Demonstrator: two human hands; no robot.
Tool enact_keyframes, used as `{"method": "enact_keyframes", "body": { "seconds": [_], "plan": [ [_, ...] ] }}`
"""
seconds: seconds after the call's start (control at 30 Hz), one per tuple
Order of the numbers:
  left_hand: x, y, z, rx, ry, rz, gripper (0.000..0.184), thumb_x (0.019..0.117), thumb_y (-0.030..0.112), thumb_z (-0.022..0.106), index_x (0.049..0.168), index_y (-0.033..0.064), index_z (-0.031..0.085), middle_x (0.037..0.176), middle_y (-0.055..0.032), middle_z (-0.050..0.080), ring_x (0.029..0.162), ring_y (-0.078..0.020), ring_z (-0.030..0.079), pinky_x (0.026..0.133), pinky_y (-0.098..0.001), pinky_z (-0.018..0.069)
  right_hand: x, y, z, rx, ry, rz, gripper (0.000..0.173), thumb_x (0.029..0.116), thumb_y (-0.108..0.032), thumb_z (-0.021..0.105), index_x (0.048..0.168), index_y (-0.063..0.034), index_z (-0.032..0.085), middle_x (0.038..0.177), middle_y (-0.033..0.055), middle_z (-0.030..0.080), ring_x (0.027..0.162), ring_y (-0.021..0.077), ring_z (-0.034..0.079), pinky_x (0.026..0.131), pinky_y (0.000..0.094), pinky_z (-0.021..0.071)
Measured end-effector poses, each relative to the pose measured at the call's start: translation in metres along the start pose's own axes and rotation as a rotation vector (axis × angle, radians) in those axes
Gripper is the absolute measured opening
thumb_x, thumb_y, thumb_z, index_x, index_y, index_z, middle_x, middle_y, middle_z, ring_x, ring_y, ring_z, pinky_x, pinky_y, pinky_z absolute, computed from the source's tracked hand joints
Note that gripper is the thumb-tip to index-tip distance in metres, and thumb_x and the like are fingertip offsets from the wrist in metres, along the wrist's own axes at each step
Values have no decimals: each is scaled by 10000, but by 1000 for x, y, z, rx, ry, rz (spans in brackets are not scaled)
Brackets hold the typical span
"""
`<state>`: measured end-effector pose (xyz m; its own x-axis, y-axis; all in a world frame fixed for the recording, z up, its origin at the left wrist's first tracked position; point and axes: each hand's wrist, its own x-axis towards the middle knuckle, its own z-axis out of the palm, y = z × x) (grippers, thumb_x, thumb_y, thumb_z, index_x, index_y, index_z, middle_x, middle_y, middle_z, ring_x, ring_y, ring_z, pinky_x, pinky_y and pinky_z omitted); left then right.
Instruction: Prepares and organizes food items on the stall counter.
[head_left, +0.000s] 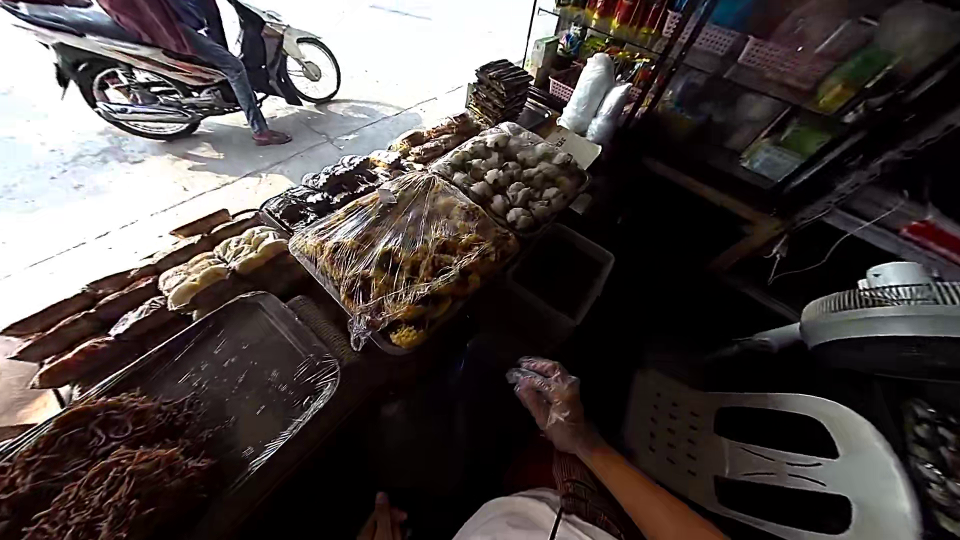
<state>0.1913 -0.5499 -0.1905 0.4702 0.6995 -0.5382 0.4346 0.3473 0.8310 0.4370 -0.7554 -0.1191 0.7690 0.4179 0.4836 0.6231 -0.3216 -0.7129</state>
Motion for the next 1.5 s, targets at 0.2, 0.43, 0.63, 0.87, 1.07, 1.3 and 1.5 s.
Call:
{"method": "enact_keyframes", "body": {
  "seconds": [0.2,0.43,0.63,0.87,1.07,1.3,1.5],
  "plan": [
    [68,94,229,10,-448,206,487,1048,55,368,1512,-85,320,1251,-232,628,1024,-257,707,879,-402,596,174,165,-109,-409,190,94,238,957,-84,621,1115,37,753,1104,247,735,1017,400,723,907,542,560],
    [75,138,423,-53,-194,38,560,1024,40,556,1510,-110,319,1325,-307,559,1132,-298,633,965,-400,543,262,244,-65,-273,-815,299,276,1005,-176,638,1226,-36,724,1231,216,694,1204,376,632,1079,556,457],
    [65,99,393,-66,-73,-82,482,1043,54,528,1490,-62,389,1283,-250,613,1069,-272,668,925,-402,559,248,249,-11,-435,-918,419,612,926,-426,717,1407,-72,587,1284,231,661,1220,428,614,1033,627,465],
    [15,-16,314,-191,343,-312,510,1042,97,564,1495,-53,384,1318,-294,592,1123,-358,643,969,-477,525,253,265,0,-375,-1011,312,689,882,-397,806,1416,-28,575,1423,273,561,1367,447,491,1146,622,350],
    [-53,-129,298,-279,646,-610,505,1036,145,595,1469,-55,429,1346,-305,588,1179,-406,640,991,-518,525,228,247,-7,-563,-935,203,653,1003,-453,619,1443,21,529,1451,283,534,1401,433,464,1159,587,348],
    [-107,-203,311,-17,593,-791,514,997,213,661,1416,-49,516,1365,-297,590,1309,-416,560,1102,-552,435,249,253,-14,-289,-936,222,498,924,-407,758,1282,-68,687,1284,205,673,1252,389,600,1087,610,422],
    [-96,-178,319,-121,606,-645,499,1039,142,602,1455,-84,443,1340,-333,586,1220,-436,610,1041,-547,482,269,231,-30,-401,-1089,318,532,986,-424,650,1408,-105,598,1423,170,597,1358,339,531,1141,535,400]
  ]
}}
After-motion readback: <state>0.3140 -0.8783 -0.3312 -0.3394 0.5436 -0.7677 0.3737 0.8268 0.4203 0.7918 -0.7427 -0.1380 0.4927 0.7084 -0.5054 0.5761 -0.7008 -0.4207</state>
